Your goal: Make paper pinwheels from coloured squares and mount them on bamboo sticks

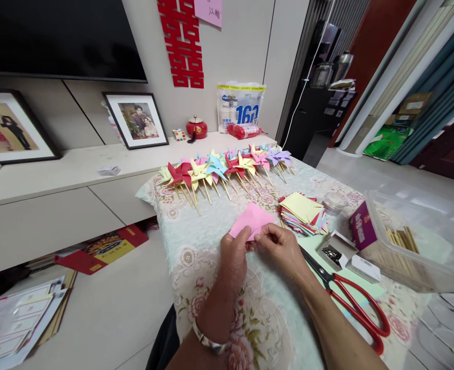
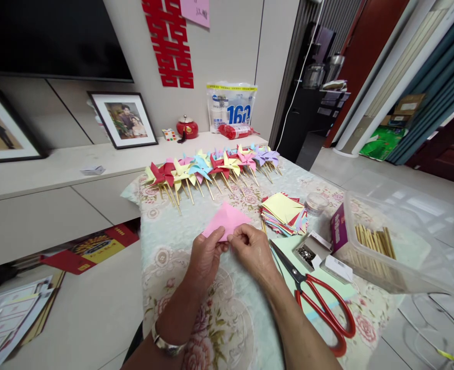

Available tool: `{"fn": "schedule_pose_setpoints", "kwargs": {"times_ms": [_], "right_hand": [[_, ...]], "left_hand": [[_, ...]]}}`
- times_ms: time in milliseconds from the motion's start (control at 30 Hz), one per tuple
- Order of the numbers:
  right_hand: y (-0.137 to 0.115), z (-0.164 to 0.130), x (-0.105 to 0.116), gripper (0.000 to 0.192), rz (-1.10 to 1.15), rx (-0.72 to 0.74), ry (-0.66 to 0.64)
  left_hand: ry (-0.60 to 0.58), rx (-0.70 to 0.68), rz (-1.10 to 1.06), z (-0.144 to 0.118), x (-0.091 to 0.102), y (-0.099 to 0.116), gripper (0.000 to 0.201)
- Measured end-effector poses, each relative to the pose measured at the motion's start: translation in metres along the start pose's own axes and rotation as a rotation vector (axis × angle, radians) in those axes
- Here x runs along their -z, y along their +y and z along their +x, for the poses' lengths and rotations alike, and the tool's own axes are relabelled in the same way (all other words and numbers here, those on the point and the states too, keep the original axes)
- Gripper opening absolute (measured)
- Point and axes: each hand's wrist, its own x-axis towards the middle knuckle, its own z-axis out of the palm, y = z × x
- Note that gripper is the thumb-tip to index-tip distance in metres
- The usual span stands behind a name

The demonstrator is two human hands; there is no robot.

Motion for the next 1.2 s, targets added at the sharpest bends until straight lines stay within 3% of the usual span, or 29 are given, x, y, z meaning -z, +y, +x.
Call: {"fn": "schedule_pose_setpoints", "kwargs": {"times_ms": [367, 767, 1200], "right_hand": [[0.0016, 0.0021, -0.0011, 0.024, 0.216, -0.150, -0.052], [0.0033, 0.0034, -0.0011, 0.024, 0.219, -0.195, 0.031], [0.0055, 0.0036, -0.0012, 0.018, 0.228, -0.217, 0.028]], "left_hand": [[0.018, -0.012, 0.042, -0.0010, -0.0028, -0.0005, 0.022], [0.001, -0.003, 0.033, -0.0040, -0.0054, 0.0000, 0.021], [-0.013, -0.049, 0.098, 0.0011, -0.0013, -0.0073, 0.019]]}}
